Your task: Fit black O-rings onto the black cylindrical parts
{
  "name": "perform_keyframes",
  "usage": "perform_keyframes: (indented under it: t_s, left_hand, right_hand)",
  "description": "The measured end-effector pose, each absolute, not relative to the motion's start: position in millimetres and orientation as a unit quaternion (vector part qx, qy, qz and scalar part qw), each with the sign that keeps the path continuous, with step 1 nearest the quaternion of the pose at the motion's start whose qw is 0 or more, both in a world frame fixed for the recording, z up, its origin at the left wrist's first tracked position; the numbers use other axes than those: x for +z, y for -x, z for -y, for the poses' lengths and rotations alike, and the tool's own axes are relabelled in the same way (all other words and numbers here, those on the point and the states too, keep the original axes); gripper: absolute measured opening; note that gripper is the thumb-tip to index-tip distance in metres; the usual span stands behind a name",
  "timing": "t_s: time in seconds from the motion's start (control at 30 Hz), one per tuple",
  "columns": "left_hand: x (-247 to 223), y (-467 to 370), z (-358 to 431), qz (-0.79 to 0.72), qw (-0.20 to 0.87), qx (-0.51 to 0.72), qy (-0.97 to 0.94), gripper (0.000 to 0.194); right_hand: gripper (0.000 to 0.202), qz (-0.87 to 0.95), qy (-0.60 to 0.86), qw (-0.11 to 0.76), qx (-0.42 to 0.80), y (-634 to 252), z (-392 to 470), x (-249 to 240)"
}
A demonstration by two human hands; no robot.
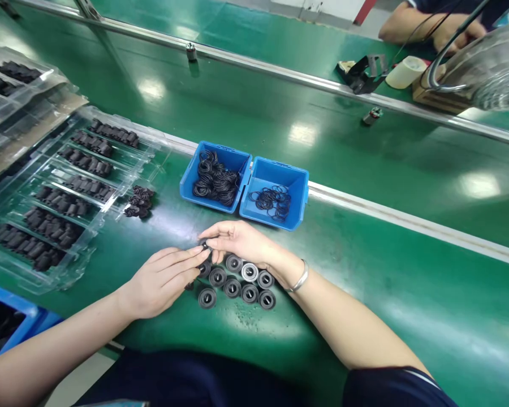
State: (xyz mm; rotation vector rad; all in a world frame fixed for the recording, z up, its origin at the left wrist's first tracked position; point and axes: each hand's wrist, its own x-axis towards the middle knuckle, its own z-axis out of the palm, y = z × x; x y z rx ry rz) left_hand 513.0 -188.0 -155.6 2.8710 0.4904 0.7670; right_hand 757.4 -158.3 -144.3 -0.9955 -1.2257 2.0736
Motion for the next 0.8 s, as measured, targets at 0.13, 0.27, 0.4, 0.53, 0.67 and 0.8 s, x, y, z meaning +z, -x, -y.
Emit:
perform_keyframes:
  t_s: [0.13, 0.27, 0.4, 0.53, 0.67, 0.8]
  left_hand:
    - [-154.3, -516.1, 189.4, -0.178, 0.069, 0.256, -0.948, 0.020]
    - [-156.1, -517.4, 190.0, -0.182, 0.049, 0.243, -0.952, 0.019]
    - [-159.5, -516.1, 189.2, -0.183, 0.039, 0.236, -0.953, 0.022]
    - [-159.7, -513.2, 188.8, -0.169, 0.048, 0.242, -0.954, 0.027]
    - [-156.9, -513.4, 189.9, -0.180, 0.037, 0.252, -0.950, 0.024]
    - [-156.9, -516.0, 189.9, -0.189, 0.037, 0.234, -0.953, 0.023]
  right_hand:
    - [0.040, 0.454, 0.373, 0.276, 0.761, -756.8, 160.6, -144.2]
    - [0.041, 0.434, 0.365, 0.270, 0.778, -757.8, 159.9, -143.9]
    - [0.038, 0.453, 0.373, 0.271, 0.763, -756.3, 158.2, -146.3]
    - [0.038, 0.455, 0.378, 0.269, 0.760, -753.4, 157.7, -146.1]
    - [0.032, 0.443, 0.382, 0.261, 0.768, -752.5, 157.7, -142.3]
    - [0.031, 0.437, 0.375, 0.265, 0.773, -751.5, 156.6, -144.1]
